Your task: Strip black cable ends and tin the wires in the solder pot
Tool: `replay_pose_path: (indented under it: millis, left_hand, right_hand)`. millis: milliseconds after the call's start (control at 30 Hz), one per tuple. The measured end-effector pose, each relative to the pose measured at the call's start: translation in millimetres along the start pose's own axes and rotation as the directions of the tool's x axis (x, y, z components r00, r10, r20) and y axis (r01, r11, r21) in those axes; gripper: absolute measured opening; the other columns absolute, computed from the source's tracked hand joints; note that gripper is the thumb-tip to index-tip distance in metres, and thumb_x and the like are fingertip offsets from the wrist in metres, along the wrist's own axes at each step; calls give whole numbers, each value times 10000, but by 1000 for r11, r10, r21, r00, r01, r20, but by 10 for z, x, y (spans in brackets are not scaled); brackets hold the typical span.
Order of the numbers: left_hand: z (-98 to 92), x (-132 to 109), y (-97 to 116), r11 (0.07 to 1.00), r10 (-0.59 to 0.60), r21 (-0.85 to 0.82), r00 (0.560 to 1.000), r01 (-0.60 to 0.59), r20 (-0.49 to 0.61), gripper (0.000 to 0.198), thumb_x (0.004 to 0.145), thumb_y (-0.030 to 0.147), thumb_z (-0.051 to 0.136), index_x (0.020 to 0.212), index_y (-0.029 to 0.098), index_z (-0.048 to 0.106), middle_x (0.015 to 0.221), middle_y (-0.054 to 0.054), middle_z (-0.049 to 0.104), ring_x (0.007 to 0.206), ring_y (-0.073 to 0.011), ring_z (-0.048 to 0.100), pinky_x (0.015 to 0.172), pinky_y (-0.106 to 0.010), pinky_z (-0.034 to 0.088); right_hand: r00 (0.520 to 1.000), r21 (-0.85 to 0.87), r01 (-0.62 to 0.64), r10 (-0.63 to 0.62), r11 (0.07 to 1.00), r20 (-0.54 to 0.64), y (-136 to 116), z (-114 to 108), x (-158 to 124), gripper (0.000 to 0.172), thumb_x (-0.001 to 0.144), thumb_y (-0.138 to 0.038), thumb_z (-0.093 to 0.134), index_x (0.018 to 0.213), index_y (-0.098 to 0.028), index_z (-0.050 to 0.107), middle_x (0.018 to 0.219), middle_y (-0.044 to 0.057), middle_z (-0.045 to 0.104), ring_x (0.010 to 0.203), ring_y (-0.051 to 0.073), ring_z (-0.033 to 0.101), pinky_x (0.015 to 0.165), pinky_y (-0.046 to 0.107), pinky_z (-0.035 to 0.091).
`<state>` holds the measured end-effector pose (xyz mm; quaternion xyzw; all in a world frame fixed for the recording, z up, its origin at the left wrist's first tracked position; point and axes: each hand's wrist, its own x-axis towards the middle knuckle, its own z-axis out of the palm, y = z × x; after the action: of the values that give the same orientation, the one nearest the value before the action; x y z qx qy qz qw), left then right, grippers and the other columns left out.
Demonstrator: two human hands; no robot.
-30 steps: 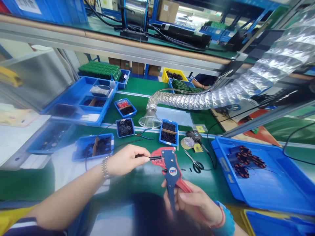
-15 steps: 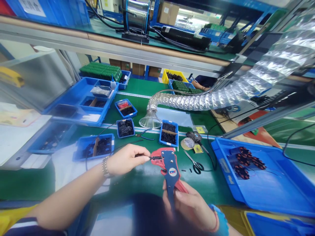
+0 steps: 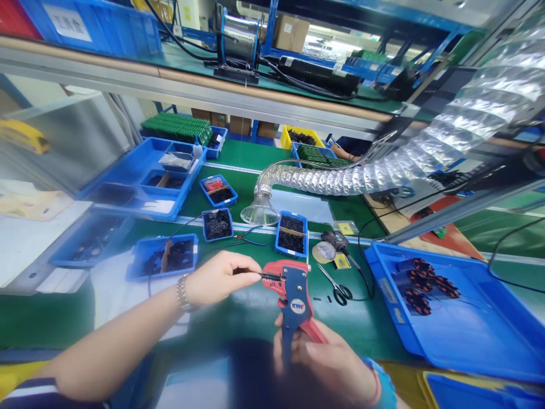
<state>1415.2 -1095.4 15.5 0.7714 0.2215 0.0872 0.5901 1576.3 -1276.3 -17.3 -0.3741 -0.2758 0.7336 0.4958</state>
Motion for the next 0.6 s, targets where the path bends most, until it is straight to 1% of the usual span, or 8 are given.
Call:
replay_pose_path:
  millis: [67, 300, 467, 533, 600]
  left_hand:
    - [14, 0, -2, 1000, 7, -18, 1000, -7, -9, 190, 761, 277, 496, 785, 132, 616, 700, -1, 562, 641, -107, 458, 608, -206, 373]
    - [22, 11, -31, 999, -16, -41, 1000, 16, 6, 209, 756, 302, 505, 799, 132, 618, 690, -4, 565, 636, -111, 456, 602, -215, 370]
    - [26, 9, -48, 999, -5, -54, 1000, 5, 9, 214, 764, 318, 497, 773, 129, 596, 625, 22, 483, 583, -91, 387, 558, -207, 331]
    - [14, 4, -32, 999, 13, -42, 1000, -12, 28, 226, 785, 327, 468, 766, 131, 579, 606, 36, 434, 566, -82, 350, 541, -202, 309]
    - [-4, -1, -7, 999, 39, -6, 997, -39, 61, 240, 806, 327, 434, 743, 133, 560, 606, 40, 412, 565, -79, 334, 537, -200, 300]
  right_hand:
    - [1000, -5, -1, 1, 1000, 3, 14, -13, -13, 397, 733, -345, 550, 1056, -127, 472, 867, 118, 581, 730, 224, 590, 663, 359, 400]
    - [1000, -28, 4, -4, 1000, -13, 122, -49, -2, 377, 752, -375, 525, 1032, -135, 450, 755, 70, 563, 629, 159, 549, 597, 286, 374]
    - [995, 15, 81, -80, 997, -63, 250, -13, 34, 314, 791, -369, 477, 1018, -157, 432, 674, 22, 544, 514, 110, 497, 510, 235, 340]
    - [991, 11, 107, -106, 994, -78, 252, 5, 39, 303, 793, -378, 471, 994, -153, 446, 637, 10, 538, 480, 97, 477, 484, 222, 325]
    - [993, -23, 92, -93, 996, -77, 210, 18, 36, 340, 769, -406, 504, 980, -142, 463, 632, 16, 546, 489, 103, 486, 506, 236, 344]
